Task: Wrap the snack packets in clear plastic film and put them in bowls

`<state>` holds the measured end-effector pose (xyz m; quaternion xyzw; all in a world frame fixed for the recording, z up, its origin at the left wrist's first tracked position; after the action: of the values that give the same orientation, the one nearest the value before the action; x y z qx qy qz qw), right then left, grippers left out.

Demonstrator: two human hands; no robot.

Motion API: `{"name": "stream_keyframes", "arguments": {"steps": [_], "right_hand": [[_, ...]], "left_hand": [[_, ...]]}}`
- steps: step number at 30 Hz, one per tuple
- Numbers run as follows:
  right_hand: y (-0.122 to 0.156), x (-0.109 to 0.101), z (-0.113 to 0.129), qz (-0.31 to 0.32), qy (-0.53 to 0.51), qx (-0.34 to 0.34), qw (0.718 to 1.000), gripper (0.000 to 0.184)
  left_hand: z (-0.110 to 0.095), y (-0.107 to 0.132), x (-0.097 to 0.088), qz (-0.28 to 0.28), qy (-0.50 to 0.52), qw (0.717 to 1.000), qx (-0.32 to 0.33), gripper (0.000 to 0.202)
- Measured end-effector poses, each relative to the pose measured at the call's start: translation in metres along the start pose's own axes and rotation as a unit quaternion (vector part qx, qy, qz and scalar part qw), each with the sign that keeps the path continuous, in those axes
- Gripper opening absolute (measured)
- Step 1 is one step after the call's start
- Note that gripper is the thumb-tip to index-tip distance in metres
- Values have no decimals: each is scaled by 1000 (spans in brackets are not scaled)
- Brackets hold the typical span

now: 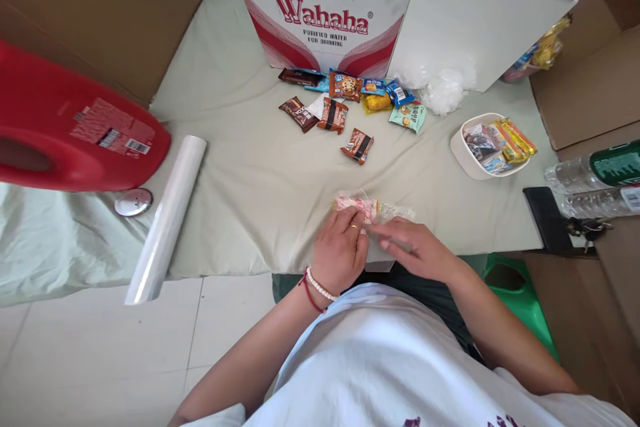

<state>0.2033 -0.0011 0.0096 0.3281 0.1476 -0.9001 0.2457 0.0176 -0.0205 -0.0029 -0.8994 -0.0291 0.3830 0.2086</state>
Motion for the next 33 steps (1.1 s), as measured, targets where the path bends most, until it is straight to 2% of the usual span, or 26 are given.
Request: {"name": "stream_keyframes", "arguments": {"steps": [2, 4, 6, 9, 11, 14, 17, 19, 21, 24, 25, 27, 30, 33], "right_hand": [[6, -3, -18, -131, 80, 109, 982, 42], [13, -1, -32, -212, 178, 168, 946, 47], [16, 1, -39, -217, 219, 172, 935, 40], [15, -7, -37, -225, 171, 166, 945, 19], [6, -16, -29, -217, 93, 190, 953, 18], [-24, -16, -10, -166, 33, 219, 961, 15], [-62, 1, 10, -120, 102, 191, 969, 10], [-82, 17, 19, -81, 148, 169, 971, 14], [-91, 30, 22, -44, 173, 156, 972, 19], [-85, 40, 23, -19, 178, 111, 978, 26], [-79, 42, 23, -22, 178, 86, 980, 28], [-67, 46, 26, -39, 189, 31, 981, 36], [-56, 53, 27, -54, 246, -14, 968, 55], [-60, 56, 25, -45, 293, -7, 955, 35]], "left_hand": [[2, 2, 3, 11, -64, 998, 19, 38], [2, 4, 7, 23, -105, 994, 28, 38], [1, 5, 10, 23, -125, 991, 33, 36], [1, 7, 11, -5, -139, 990, 38, 35], [2, 8, 11, -21, -135, 990, 44, 37], [4, 9, 13, -1, -112, 992, 54, 43], [6, 8, 15, 27, -110, 992, 62, 46], [8, 8, 13, 34, -109, 991, 69, 45], [13, 9, 6, 42, -70, 993, 80, 46], [26, 16, -11, 36, 61, 993, 90, 48], [33, 19, -19, 19, 108, 991, 72, 45], [50, 25, -31, -33, 169, 985, -14, 35], [72, 31, -40, -113, 166, 970, -138, 23], [80, 33, -41, -144, 71, 968, -194, 14]]}}
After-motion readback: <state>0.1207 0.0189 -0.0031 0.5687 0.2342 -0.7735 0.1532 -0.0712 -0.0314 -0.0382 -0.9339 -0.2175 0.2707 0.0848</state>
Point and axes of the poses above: each hand's wrist, its own y-axis away from the middle knuckle, its own x-axis out of the palm, z = x × y, the point moved 3 cm from there along -y, towards the middle knuckle, and after that the axes turned 10 degrees about -z, right-handed, at the moved point
